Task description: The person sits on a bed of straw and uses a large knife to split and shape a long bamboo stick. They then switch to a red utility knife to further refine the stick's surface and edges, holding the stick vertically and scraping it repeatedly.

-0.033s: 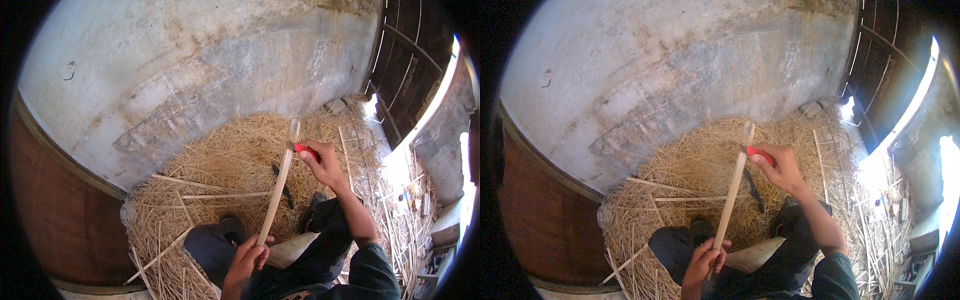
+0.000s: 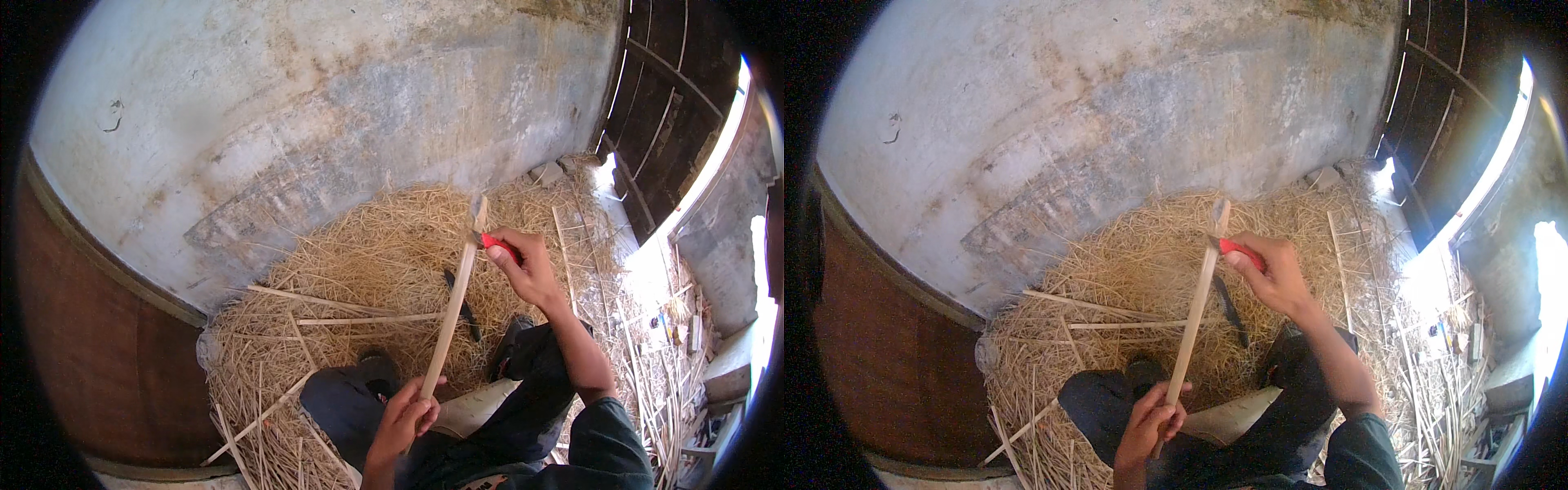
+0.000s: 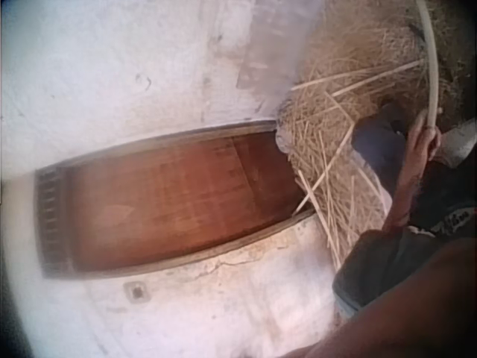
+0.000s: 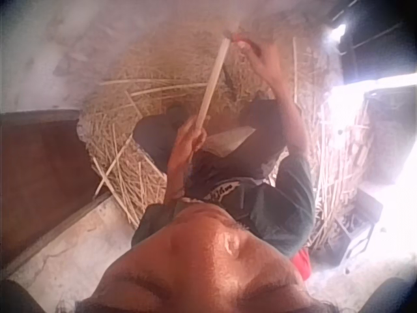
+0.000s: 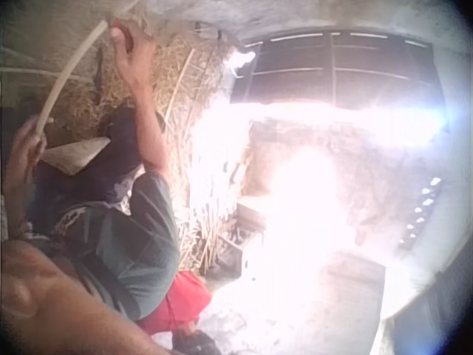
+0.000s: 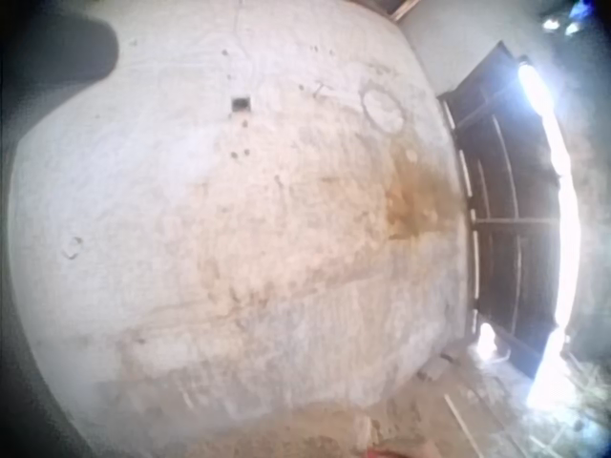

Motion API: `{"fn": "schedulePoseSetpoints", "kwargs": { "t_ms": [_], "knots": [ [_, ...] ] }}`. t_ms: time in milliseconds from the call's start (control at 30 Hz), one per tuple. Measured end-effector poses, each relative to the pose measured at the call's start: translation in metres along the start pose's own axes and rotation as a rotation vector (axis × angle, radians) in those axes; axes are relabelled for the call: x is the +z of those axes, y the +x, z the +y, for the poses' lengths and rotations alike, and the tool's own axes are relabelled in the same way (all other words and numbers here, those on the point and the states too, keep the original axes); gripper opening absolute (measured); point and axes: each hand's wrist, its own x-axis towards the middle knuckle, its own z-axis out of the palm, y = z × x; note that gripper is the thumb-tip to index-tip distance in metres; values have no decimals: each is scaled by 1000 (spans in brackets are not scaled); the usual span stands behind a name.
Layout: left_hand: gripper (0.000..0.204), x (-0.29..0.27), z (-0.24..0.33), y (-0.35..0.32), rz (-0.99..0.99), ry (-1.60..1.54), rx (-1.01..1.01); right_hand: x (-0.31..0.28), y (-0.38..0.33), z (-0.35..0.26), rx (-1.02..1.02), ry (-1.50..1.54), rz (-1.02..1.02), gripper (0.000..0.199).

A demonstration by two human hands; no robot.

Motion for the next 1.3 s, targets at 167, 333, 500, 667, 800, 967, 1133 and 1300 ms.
{"fn": "schedulePoseSetpoints", "kwargs": {
  "t_ms": [167, 333, 500, 667, 800, 967, 1133, 1300],
  "knots": [
    [32, 3, 2, 25, 62, 190, 110, 12, -6, -13, 135, 307, 182, 28],
    [32, 5, -7, 29, 121, 347, 199, 11, -3, -2, 64, 175, 481, 34],
    [32, 13, -11, 28, 181, 478, 247, 4, -4, -6, 181, 112, 482, 30],
    [30, 17, -16, 28, 228, 528, 301, 3, -2, -5, 224, 162, 504, 25],
    [30, 17, -15, 28, 233, 537, 311, -4, -2, -10, 270, 112, 470, 22],
    [30, 17, -13, 27, 201, 505, 288, -2, -2, -5, 256, 146, 472, 18],
    [30, 10, -18, 28, 120, 375, 190, -2, 0, -2, 279, 345, 448, 15],
    [32, 12, -17, 27, 67, 200, 165, -3, -1, -11, 211, 340, 402, 16]
  ]
}}
